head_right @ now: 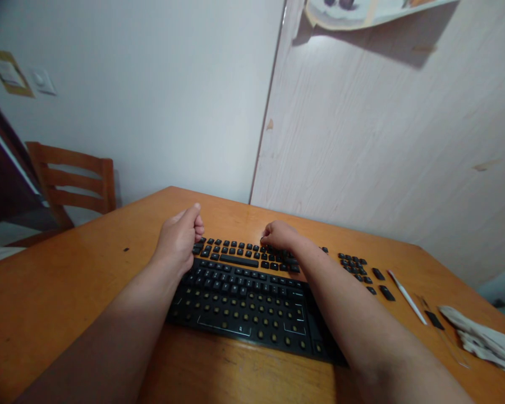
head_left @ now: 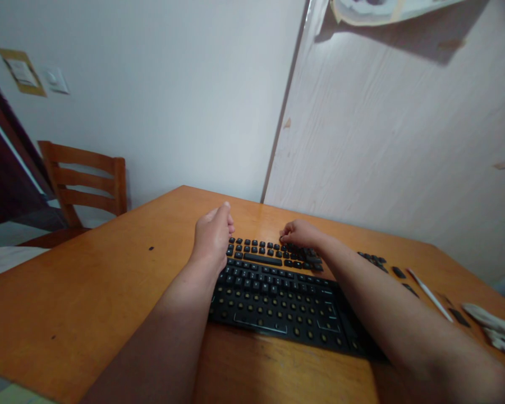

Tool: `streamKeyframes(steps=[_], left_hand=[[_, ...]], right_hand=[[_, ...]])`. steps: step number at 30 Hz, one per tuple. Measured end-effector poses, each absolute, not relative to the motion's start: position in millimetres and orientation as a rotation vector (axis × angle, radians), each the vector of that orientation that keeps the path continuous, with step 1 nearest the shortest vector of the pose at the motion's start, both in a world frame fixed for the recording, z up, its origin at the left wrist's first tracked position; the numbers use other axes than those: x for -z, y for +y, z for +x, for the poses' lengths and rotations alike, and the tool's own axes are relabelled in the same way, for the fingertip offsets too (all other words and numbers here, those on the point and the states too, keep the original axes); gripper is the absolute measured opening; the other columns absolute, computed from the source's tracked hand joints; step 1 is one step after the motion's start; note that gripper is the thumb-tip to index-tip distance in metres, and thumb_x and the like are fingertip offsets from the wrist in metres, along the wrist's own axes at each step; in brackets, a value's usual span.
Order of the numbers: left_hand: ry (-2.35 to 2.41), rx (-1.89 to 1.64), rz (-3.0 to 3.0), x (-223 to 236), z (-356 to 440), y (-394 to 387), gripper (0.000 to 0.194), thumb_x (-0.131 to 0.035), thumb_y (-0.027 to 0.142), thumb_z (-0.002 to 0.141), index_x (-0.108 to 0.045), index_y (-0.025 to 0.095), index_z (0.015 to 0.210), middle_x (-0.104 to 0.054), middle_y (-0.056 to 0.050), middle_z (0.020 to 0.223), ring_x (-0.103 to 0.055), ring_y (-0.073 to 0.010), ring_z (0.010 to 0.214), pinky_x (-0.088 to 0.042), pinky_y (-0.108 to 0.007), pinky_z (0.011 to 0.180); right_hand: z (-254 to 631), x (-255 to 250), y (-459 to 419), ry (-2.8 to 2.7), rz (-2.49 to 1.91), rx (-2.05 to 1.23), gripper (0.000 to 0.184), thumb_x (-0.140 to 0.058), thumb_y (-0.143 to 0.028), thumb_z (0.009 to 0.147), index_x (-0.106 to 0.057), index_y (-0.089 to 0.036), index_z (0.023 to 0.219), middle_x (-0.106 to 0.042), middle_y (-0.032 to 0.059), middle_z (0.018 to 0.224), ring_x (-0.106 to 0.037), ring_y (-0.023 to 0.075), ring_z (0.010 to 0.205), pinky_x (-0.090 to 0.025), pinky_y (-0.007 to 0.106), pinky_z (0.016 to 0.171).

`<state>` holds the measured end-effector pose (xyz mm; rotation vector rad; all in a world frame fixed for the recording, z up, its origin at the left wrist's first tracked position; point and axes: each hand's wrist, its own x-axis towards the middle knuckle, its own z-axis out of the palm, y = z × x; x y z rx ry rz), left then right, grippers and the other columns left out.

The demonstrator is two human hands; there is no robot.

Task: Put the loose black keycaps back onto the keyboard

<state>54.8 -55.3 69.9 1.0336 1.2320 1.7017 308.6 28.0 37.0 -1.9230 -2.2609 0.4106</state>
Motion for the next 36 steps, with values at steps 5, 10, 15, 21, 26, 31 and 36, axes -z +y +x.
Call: streamKeyframes(steps=[5,10,15,21,26,31,36], left_hand=[[1.226,-1.707,1.040,-71,55,-56,0.037,-0.058,0.047,0.082,-0.049,0.019,0.059,-0.049,0.001,0.052,-0.042,-0.0093,0.045,-0.032,-0.021,0.045],[1.221,-1.706,1.041,-70,55,-56,0.037,-0.059,0.047,0.082,-0.050,0.019,0.060,-0.049,0.002,0.052,-0.042,-0.0088,0.045,-0.032,-0.021,0.045],[1.209,-1.710,1.038,-70,55,-55,0.037,-0.058,0.049,0.081,-0.049,0.019,0.060,-0.049,0.002,0.052,-0.042,-0.0089,0.045,-0.031,-0.021,0.044],[1.187,-1.724,1.023,-72,56,-56,0.035,-0.058,0.047,0.082,-0.049,0.020,0.061,-0.048,0.002,0.051,-0.042,-0.0088,0.045,-0.031,-0.021,0.044],[1.177,-1.730,1.006,-73,57,-55,0.037,-0.058,0.049,0.081,-0.048,0.020,0.060,-0.048,0.002,0.051,-0.042,-0.0088,0.045,-0.032,-0.021,0.044],[1.177,-1.727,1.002,-72,57,-55,0.038,-0.058,0.050,0.081,-0.047,0.020,0.060,-0.048,0.002,0.051,-0.042,-0.0093,0.045,-0.033,-0.021,0.044],[1.179,-1.727,1.004,-71,57,-55,0.036,-0.058,0.048,0.081,-0.048,0.020,0.061,-0.049,0.002,0.051,-0.043,-0.0095,0.045,-0.033,-0.022,0.044]], right_hand=[[307,-37,26,-2.258,-1.924,-0.412,0.009,-0.073,-0.028,0.074,-0.077,-0.021,0.077,-0.074,0.0037,0.073,-0.064,0.0164,0.067,-0.040,0.025,0.056],[306,-45,20,-2.244,-1.890,-0.393,0.010,-0.073,-0.028,0.076,-0.076,-0.019,0.080,-0.074,0.0055,0.079,-0.063,0.0165,0.071,-0.041,0.025,0.060],[301,-65,-5,-2.272,-1.817,-0.356,0.018,-0.068,-0.034,0.081,-0.075,-0.019,0.087,-0.072,0.0044,0.076,-0.058,0.0155,0.066,-0.036,0.026,0.057],[285,-90,-72,-2.433,-1.657,-0.304,0.019,-0.064,-0.034,0.083,-0.074,-0.022,0.092,-0.070,0.0026,0.076,-0.055,0.0142,0.064,-0.032,0.027,0.056],[275,-95,-126,-2.519,-1.645,-0.226,0.016,-0.062,-0.033,0.086,-0.073,-0.023,0.090,-0.069,0.0008,0.076,-0.056,0.0138,0.065,-0.031,0.026,0.057],[272,-83,-153,-2.529,-1.675,-0.127,0.016,-0.061,-0.030,0.087,-0.074,-0.026,0.097,-0.071,0.0001,0.079,-0.059,0.0143,0.070,-0.033,0.027,0.061],[270,-74,-160,-2.544,-1.690,-0.040,0.015,-0.060,-0.032,0.089,-0.073,-0.026,0.095,-0.072,-0.0002,0.083,-0.061,0.0160,0.074,-0.032,0.028,0.063]])
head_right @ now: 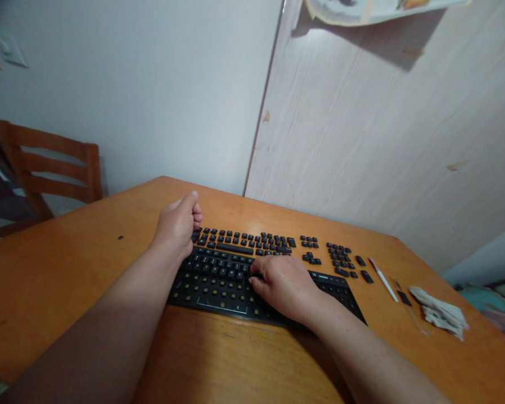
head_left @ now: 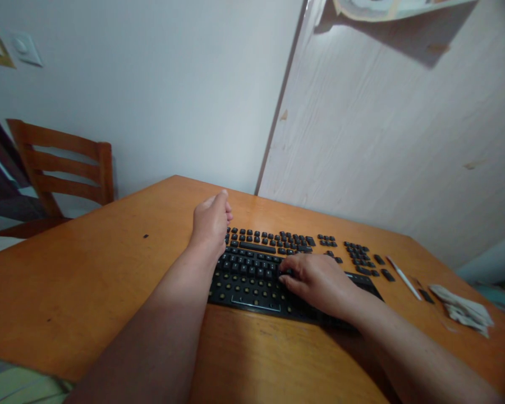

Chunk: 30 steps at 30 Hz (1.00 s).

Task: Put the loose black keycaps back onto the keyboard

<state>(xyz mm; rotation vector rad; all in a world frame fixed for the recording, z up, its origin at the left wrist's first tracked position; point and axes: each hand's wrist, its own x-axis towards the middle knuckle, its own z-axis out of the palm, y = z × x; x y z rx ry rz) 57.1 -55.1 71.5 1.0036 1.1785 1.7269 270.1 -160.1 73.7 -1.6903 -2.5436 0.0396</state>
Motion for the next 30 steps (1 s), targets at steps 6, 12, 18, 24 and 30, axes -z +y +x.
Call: streamKeyframes(steps=[6,12,18,24,30], left_hand=[[1.171,-1.723,0.986,-74,59,-57,0.036,-0.058,0.047,0.081,-0.047,0.020,0.060,-0.048,0.002,0.050,-0.043,-0.0090,0.045,-0.032,-0.021,0.044],[1.172,-1.723,0.983,-75,60,-60,0.036,-0.058,0.046,0.082,-0.047,0.020,0.060,-0.048,0.002,0.051,-0.042,-0.0087,0.045,-0.031,-0.020,0.044],[1.178,-1.716,0.998,-75,59,-60,0.036,-0.058,0.046,0.082,-0.047,0.020,0.059,-0.048,0.002,0.052,-0.043,-0.0092,0.046,-0.032,-0.021,0.045],[1.180,-1.712,1.000,-75,60,-59,0.036,-0.058,0.046,0.081,-0.047,0.020,0.059,-0.048,0.002,0.051,-0.043,-0.0095,0.046,-0.032,-0.022,0.045],[1.178,-1.708,1.002,-74,61,-60,0.037,-0.058,0.048,0.081,-0.047,0.020,0.060,-0.048,0.002,0.051,-0.042,-0.0094,0.046,-0.032,-0.022,0.045]], right_hand=[[265,-71,-161,-2.603,-1.674,0.014,0.015,-0.058,-0.033,0.091,-0.071,-0.026,0.093,-0.073,-0.0002,0.086,-0.063,0.0166,0.077,-0.033,0.028,0.064],[261,-71,-162,-2.632,-1.688,0.066,0.016,-0.056,-0.032,0.092,-0.070,-0.025,0.092,-0.073,0.0004,0.088,-0.064,0.0177,0.080,-0.034,0.029,0.065],[255,-74,-167,-2.641,-1.695,0.099,0.016,-0.055,-0.030,0.093,-0.069,-0.023,0.087,-0.073,0.0010,0.088,-0.064,0.0180,0.080,-0.034,0.029,0.065],[252,-73,-171,-2.630,-1.721,0.147,0.020,-0.053,-0.029,0.094,-0.067,-0.021,0.082,-0.073,0.0015,0.085,-0.064,0.0175,0.077,-0.035,0.029,0.064],[250,-69,-173,-2.627,-1.711,0.233,0.022,-0.051,-0.027,0.094,-0.065,-0.020,0.079,-0.073,0.0024,0.083,-0.065,0.0178,0.073,-0.036,0.029,0.062]])
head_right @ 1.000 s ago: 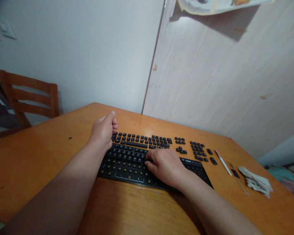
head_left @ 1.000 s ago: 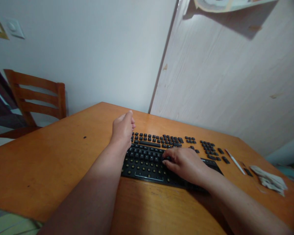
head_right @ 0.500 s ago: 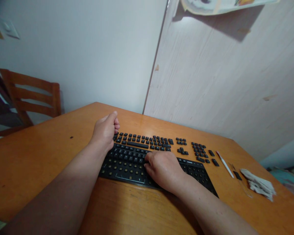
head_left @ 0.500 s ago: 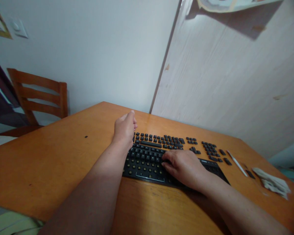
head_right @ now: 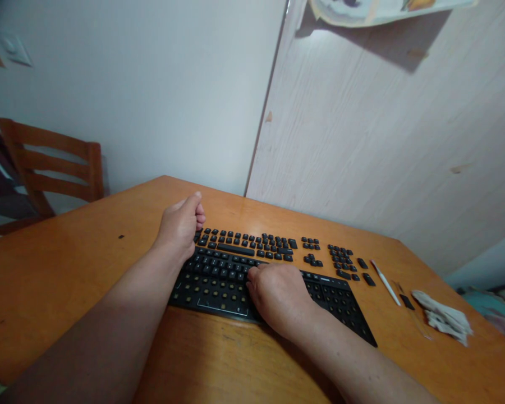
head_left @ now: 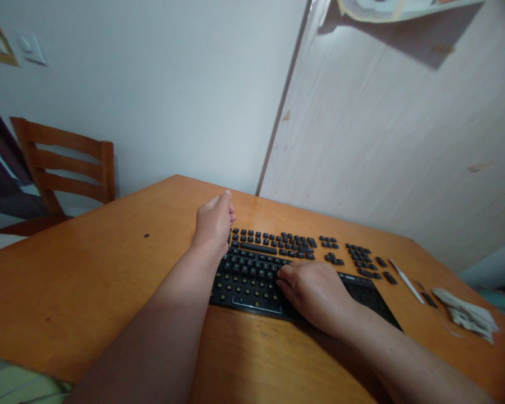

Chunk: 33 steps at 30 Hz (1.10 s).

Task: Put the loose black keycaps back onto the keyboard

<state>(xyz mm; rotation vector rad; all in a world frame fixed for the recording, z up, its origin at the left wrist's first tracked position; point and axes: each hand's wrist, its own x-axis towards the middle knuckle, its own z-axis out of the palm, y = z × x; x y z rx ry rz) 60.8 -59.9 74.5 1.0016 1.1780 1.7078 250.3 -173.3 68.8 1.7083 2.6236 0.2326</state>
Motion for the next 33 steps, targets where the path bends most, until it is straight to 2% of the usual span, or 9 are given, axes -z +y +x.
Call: streamKeyframes(steps=[9,14,17,21,29,33], left_hand=[[1.162,-1.709,1.021,-73,61,-60,0.037,-0.057,0.047,0.082,-0.048,0.020,0.059,-0.048,0.002,0.052,-0.043,-0.0095,0.047,-0.032,-0.021,0.045],[1.171,-1.706,1.018,-74,61,-61,0.037,-0.058,0.047,0.082,-0.047,0.020,0.059,-0.048,0.001,0.052,-0.043,-0.0098,0.047,-0.033,-0.022,0.046],[1.173,-1.705,1.014,-75,62,-61,0.035,-0.058,0.045,0.082,-0.047,0.020,0.059,-0.049,0.001,0.051,-0.043,-0.0098,0.046,-0.033,-0.022,0.045],[1.181,-1.699,1.004,-77,63,-62,0.035,-0.058,0.044,0.082,-0.047,0.020,0.059,-0.048,0.001,0.051,-0.042,-0.0096,0.046,-0.032,-0.022,0.044],[1.167,-1.695,1.008,-76,63,-62,0.036,-0.060,0.047,0.080,-0.047,0.020,0.060,-0.049,0.002,0.052,-0.043,-0.0097,0.046,-0.033,-0.022,0.045],[1.170,-1.701,1.024,-75,62,-62,0.036,-0.059,0.046,0.081,-0.048,0.020,0.060,-0.049,0.001,0.052,-0.043,-0.0097,0.047,-0.033,-0.021,0.045]], right_hand=[[247,-64,-174,2.588,1.747,-0.272,0.025,-0.049,-0.026,0.097,-0.067,-0.020,0.080,-0.074,0.0033,0.082,-0.067,0.0187,0.072,-0.039,0.029,0.062],[241,-58,-178,2.538,1.712,-0.388,0.026,-0.047,-0.016,0.095,-0.068,-0.020,0.080,-0.073,0.0049,0.078,-0.068,0.0202,0.071,-0.044,0.030,0.061],[236,-54,-184,2.483,1.635,-0.465,0.025,-0.047,-0.009,0.091,-0.071,-0.015,0.095,-0.073,0.0085,0.077,-0.069,0.0224,0.069,-0.046,0.032,0.058],[232,-52,-191,2.435,1.554,-0.494,0.041,-0.050,-0.007,0.086,-0.065,-0.006,0.124,-0.074,0.0125,0.078,-0.070,0.0240,0.068,-0.050,0.032,0.057],[225,-48,-195,2.432,1.529,-0.424,0.051,-0.053,-0.006,0.083,-0.057,0.002,0.134,-0.075,0.0160,0.083,-0.069,0.0242,0.066,-0.050,0.033,0.053],[228,-55,-193,2.399,1.553,-0.364,0.052,-0.051,-0.007,0.084,-0.058,-0.003,0.135,-0.076,0.0148,0.084,-0.070,0.0230,0.068,-0.050,0.030,0.055]])
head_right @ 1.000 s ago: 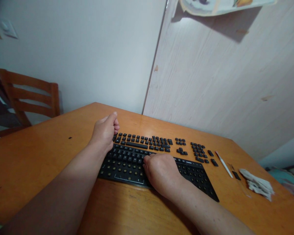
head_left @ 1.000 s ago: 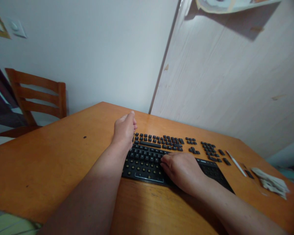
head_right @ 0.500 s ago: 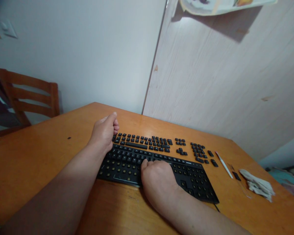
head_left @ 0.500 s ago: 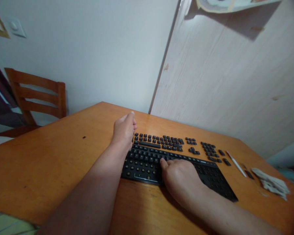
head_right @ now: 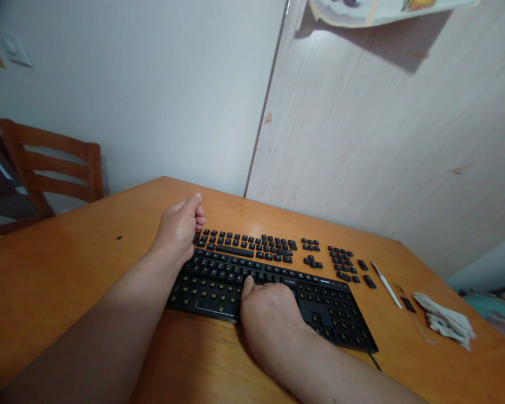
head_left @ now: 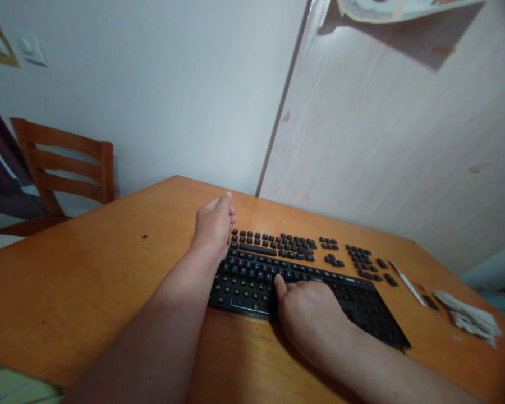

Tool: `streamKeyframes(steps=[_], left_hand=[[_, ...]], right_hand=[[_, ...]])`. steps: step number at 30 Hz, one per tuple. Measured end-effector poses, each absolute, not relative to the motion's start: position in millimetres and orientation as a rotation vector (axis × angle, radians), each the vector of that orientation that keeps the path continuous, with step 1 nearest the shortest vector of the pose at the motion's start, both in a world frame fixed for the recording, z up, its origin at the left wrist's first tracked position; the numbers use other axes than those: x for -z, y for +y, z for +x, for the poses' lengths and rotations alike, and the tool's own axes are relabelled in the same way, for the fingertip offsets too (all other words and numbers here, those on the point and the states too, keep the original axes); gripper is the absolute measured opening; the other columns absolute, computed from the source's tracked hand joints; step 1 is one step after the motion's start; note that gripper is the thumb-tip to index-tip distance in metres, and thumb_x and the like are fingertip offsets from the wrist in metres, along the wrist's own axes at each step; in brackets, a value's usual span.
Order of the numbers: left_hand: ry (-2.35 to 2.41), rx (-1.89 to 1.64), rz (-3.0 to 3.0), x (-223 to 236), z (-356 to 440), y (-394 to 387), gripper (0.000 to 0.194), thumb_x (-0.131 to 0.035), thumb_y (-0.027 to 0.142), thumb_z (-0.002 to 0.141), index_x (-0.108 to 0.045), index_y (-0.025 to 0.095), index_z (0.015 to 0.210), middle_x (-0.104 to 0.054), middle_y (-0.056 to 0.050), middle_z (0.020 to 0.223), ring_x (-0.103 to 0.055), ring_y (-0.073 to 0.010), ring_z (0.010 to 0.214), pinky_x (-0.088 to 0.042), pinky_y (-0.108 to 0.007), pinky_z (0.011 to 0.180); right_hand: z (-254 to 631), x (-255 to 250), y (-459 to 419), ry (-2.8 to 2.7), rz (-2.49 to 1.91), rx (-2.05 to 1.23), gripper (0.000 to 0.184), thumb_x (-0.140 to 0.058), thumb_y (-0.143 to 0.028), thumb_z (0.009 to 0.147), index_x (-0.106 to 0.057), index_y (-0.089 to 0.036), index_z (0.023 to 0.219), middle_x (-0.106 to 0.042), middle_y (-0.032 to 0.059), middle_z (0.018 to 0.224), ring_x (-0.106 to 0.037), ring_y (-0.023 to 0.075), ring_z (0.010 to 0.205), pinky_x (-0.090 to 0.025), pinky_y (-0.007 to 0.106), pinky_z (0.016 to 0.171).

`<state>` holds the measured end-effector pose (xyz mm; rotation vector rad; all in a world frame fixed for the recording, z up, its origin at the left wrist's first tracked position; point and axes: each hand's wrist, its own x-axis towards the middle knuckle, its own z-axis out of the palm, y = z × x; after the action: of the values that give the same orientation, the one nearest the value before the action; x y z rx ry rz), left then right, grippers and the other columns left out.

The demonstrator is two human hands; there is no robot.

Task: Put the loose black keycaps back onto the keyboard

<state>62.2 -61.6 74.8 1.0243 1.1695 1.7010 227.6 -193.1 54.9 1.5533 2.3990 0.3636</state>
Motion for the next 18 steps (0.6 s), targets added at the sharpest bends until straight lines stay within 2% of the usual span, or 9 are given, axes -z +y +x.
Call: streamKeyframes(steps=[9,16,18], left_hand=[[1.172,-1.708,1.018,-75,61,-61,0.036,-0.060,0.047,0.080,-0.047,0.021,0.059,-0.049,0.001,0.051,-0.043,-0.0101,0.046,-0.033,-0.022,0.045],[1.167,-1.704,1.024,-73,61,-60,0.038,-0.060,0.049,0.081,-0.047,0.021,0.059,-0.049,0.001,0.052,-0.044,-0.0099,0.046,-0.033,-0.022,0.045],[1.165,-1.701,1.034,-73,62,-61,0.038,-0.060,0.049,0.081,-0.048,0.020,0.059,-0.049,0.001,0.052,-0.043,-0.0098,0.046,-0.034,-0.022,0.045]], right_hand=[[242,-85,-195,2.394,1.616,-0.242,0.031,-0.051,-0.015,0.085,-0.072,-0.017,0.109,-0.076,0.0080,0.082,-0.071,0.0248,0.069,-0.046,0.034,0.056],[244,-78,-194,2.470,1.571,-0.272,0.038,-0.050,-0.017,0.086,-0.069,-0.019,0.119,-0.076,0.0057,0.082,-0.071,0.0241,0.069,-0.043,0.033,0.056],[243,-76,-193,2.490,1.562,-0.262,0.037,-0.050,-0.016,0.086,-0.069,-0.020,0.117,-0.076,0.0050,0.082,-0.070,0.0242,0.069,-0.043,0.034,0.057]])
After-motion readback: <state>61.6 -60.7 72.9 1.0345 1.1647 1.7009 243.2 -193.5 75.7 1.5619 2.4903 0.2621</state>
